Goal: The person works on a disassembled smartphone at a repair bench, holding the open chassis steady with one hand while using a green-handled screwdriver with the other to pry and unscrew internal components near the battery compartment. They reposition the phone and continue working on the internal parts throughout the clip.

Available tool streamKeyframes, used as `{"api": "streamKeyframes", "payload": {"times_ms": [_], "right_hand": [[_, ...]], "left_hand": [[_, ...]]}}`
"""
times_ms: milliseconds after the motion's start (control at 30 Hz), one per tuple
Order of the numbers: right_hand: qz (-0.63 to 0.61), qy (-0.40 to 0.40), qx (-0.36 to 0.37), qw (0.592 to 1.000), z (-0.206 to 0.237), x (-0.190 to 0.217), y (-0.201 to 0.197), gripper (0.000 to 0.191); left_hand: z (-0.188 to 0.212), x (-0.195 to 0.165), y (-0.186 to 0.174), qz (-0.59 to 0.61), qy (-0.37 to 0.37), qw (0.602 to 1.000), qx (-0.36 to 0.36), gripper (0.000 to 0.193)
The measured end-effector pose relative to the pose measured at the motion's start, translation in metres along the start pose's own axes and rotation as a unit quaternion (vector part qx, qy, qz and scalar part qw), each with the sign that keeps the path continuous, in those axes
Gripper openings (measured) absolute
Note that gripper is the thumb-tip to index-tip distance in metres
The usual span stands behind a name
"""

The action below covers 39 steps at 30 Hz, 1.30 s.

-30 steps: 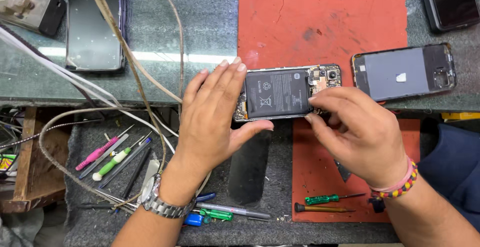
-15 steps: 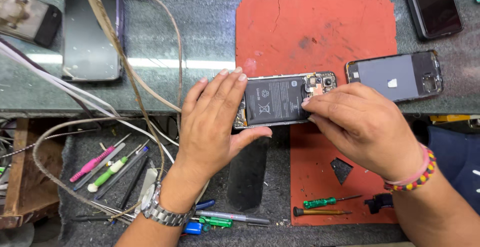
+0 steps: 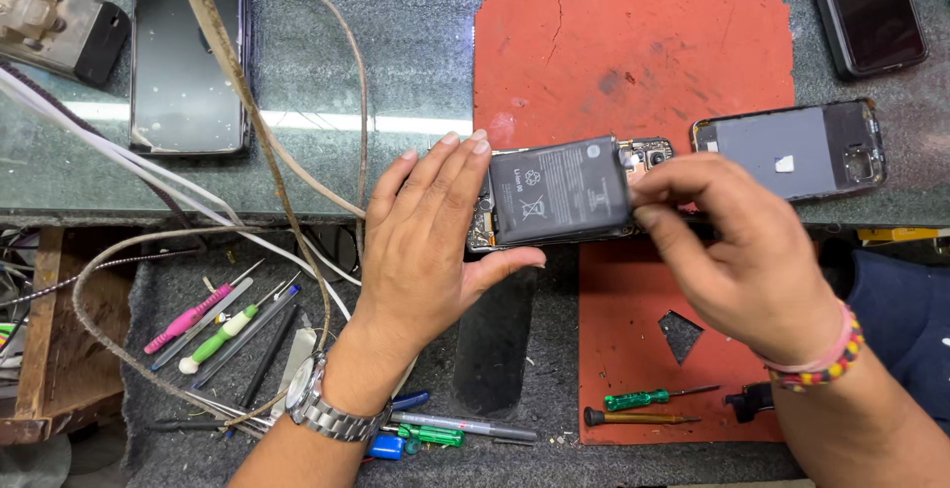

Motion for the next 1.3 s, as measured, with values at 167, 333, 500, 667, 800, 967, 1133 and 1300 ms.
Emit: {"api": "streamKeyframes", "payload": {"times_ms": [167, 333, 500, 667, 800, 967, 1133, 1300], "right_hand": [[-0.334, 0.126, 0.065, 0.932, -0.008, -0.01, 0.008, 0.026], [-0.344, 0.146, 0.026, 0.927, -0.018, -0.006, 0.013, 0.039], [-0.371, 0.063, -0.05, 0.925, 0.004, -0.022, -0.022, 0.039], [-0.19, 0.155, 0.176, 0.953, 0.045, -0.071, -0.046, 0.034], [-0.056, 0.014, 0.342, 0.938, 0.071, -0.085, -0.035, 0.019], [0.068, 0.196, 0.238, 0.949, 0.078, -0.092, -0.032, 0.04], [-0.466, 0.261, 0.249, 0.808, 0.069, -0.063, -0.026, 0.06], [-0.59, 0.23, 0.274, 0.723, 0.06, -0.043, 0.02, 0.076]], "left_hand": [[0.002, 0.0, -0.001, 0.009, -0.005, 1.0, -0.008, 0.103], [0.002, 0.0, -0.001, 0.014, -0.009, 1.0, -0.01, 0.104], [0.003, 0.001, 0.0, 0.007, -0.005, 1.0, -0.006, 0.102], [0.004, 0.0, 0.0, 0.006, 0.002, 1.0, -0.009, 0.098], [0.003, 0.0, 0.0, -0.002, 0.001, 1.0, 0.004, 0.092], [0.001, -0.001, 0.0, -0.018, 0.002, 1.0, 0.012, 0.082], [0.001, -0.001, 0.0, -0.016, 0.0, 1.0, 0.021, 0.078], [0.0, -0.001, -0.002, -0.013, 0.002, 1.0, 0.02, 0.077]]}}
Point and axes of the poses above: each hand's wrist, its own z-axis away from the middle knuckle, its own y-axis out of the palm, x = y × z, the point moved 4 cm from there along -z, towards the middle knuckle, and after that the axes turned 13 degrees about y, right-handed, at the moved point
